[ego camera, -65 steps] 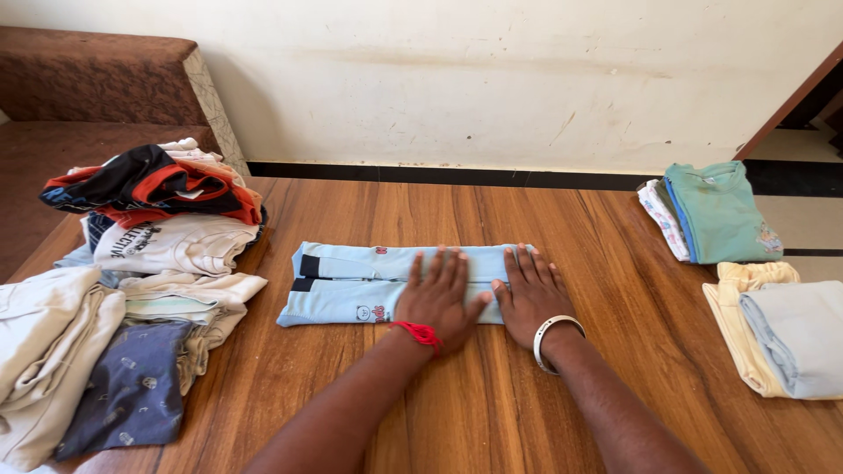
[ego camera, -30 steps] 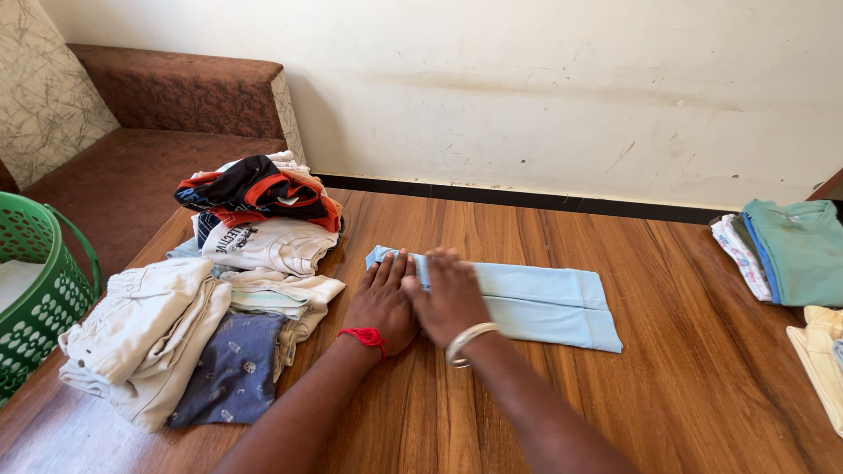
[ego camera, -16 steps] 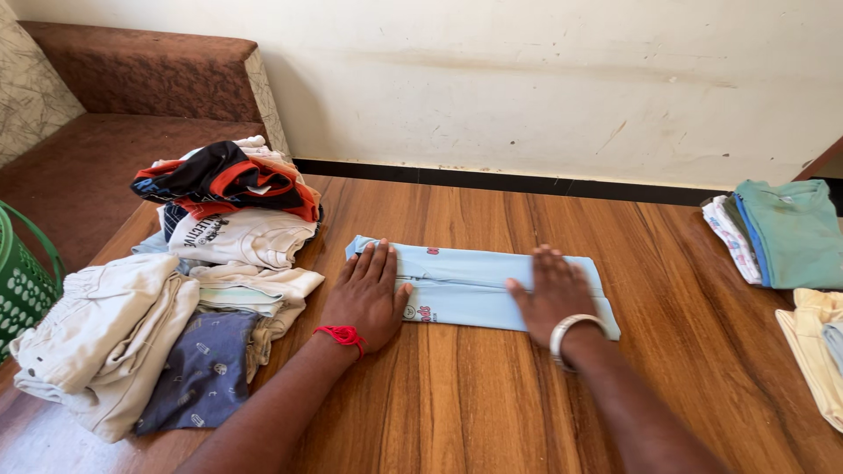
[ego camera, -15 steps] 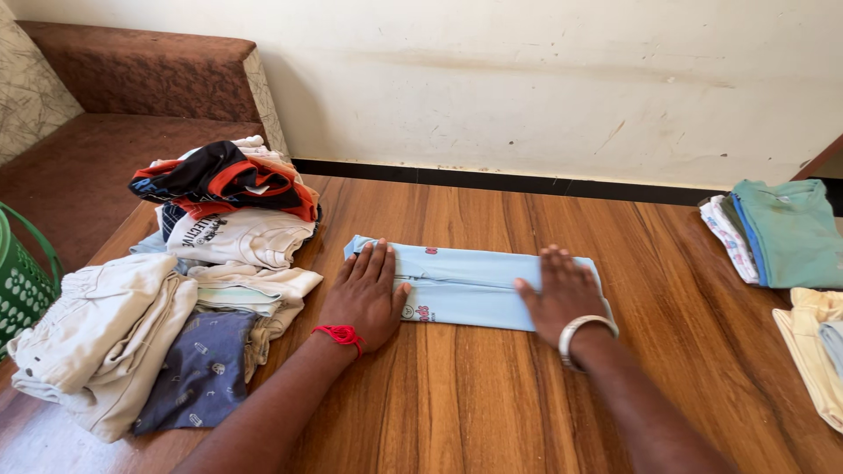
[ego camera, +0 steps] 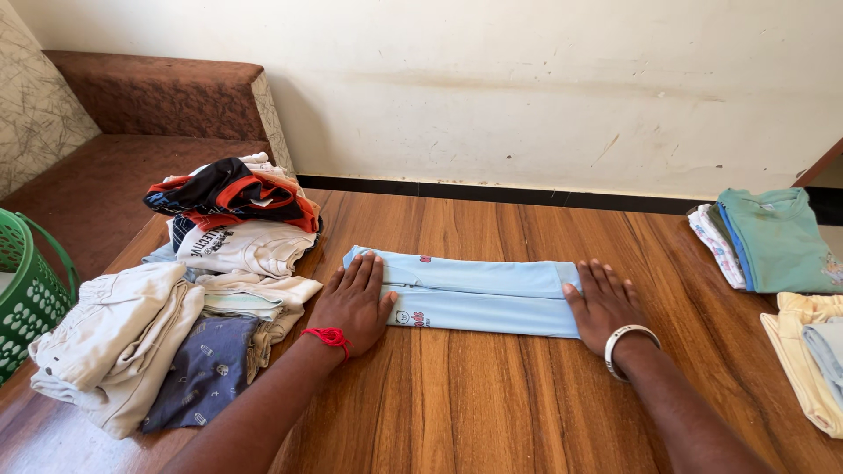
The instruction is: The person folds a light blue t-shirt on a wooden table. They smooth the fabric, fold the sleeves inward, and fold the shirt into a compact rectangle. The folded shirt is placed on a stack of other folded clothes.
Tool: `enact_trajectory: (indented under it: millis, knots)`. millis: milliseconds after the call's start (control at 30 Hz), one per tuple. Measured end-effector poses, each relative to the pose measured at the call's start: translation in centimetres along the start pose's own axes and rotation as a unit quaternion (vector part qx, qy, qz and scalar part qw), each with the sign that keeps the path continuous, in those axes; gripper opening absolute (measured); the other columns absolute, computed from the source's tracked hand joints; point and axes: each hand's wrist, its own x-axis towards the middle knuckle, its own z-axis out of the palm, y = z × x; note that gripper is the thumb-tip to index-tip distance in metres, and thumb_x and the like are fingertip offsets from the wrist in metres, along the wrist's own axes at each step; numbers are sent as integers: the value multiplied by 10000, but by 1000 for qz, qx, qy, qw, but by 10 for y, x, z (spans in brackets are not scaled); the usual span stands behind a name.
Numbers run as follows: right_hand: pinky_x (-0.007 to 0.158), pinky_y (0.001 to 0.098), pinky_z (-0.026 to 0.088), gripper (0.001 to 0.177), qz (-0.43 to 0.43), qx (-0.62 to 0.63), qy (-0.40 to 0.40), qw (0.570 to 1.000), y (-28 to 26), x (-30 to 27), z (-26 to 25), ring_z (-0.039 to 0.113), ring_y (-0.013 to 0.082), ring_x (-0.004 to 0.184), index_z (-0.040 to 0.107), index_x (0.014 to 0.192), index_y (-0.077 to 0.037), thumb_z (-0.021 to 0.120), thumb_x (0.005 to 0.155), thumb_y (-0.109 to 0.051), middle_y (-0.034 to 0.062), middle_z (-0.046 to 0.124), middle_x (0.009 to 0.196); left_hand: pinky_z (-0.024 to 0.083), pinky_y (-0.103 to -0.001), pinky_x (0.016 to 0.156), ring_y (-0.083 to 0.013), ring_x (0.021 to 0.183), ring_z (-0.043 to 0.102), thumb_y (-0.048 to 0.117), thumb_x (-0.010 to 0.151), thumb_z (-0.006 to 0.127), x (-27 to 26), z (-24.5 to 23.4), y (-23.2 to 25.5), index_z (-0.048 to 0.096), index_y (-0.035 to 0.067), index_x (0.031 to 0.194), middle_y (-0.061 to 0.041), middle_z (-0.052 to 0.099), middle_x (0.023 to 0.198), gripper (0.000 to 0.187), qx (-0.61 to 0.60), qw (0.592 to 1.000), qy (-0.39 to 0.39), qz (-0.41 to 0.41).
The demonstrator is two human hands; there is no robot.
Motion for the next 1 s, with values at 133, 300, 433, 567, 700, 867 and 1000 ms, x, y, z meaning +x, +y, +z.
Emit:
enact_trajectory:
  millis: [133, 300, 433, 567, 700, 867, 1000]
  knots:
    - [1258, 407, 11, 768, -2, 9, 10, 1000, 17, -8, -2, 12, 168, 1565, 93, 1607, -210, 77, 972, -642, -1, 49, 1701, 131, -473, 1234, -291, 1551, 143, 505, 1041, 200, 2, 0, 0, 184, 9, 1583, -176, 182, 1666, 735, 15, 1000, -14, -6]
    - [1239, 443, 252, 663, 14, 196, 107, 975, 14, -33, -18, 314, 282, 1513, 378, 1554, -98, 308, 1048, -522, 136, 386, 1611, 171, -540, 1172, -396, 1519, 254, 418, 1022, 354, 11, -7, 11, 321, -22, 1504, -241, 308, 1571, 654, 58, 997, 39, 20]
    - [1148, 435, 421, 513, 9, 321, 149, 935, -10, -60, -37, 554, 277, 1352, 555, 1436, -104, 588, 978, -334, 142, 548, 1501, 461, -458, 1037, -332, 1157, 606, 237, 948, 598, 6, -4, 54, 670, 14, 1185, -172, 656, 1230, 333, -171, 964, 170, 115]
    - [1081, 415, 444, 314, -209, 164, 189, 945, -52, -75, -34, 607, 242, 1182, 733, 1095, -119, 770, 799, -217, 98, 683, 1214, 534, -421, 925, -310, 1016, 646, 100, 906, 643, 10, 5, 105, 739, 24, 938, -137, 691, 1021, 127, -239, 929, 164, 229]
    - [998, 356, 534, 133, -244, 132, 106, 955, -58, -77, -31, 669, 173, 1020, 756, 974, -145, 737, 853, -197, 33, 717, 1061, 526, -429, 898, -337, 1015, 634, 73, 890, 647, 16, 5, 119, 718, 25, 869, -136, 688, 981, 88, -264, 932, 100, 226]
    - [917, 328, 588, 85, -176, 206, 76, 960, -16, -75, -36, 698, 166, 966, 748, 925, -114, 711, 848, -116, 42, 711, 1049, 528, -425, 893, -336, 1004, 635, 66, 858, 651, 13, 2, 106, 704, 27, 849, -129, 692, 976, 66, -284, 935, 60, 204]
    - [873, 300, 624, 114, -101, 220, 29, 970, 8, -74, -45, 742, 175, 889, 733, 926, -82, 700, 823, -45, 41, 723, 1006, 544, -386, 935, -297, 1035, 665, 88, 841, 671, 9, -5, 94, 718, 32, 900, -126, 710, 1028, 94, -324, 930, 44, 170]
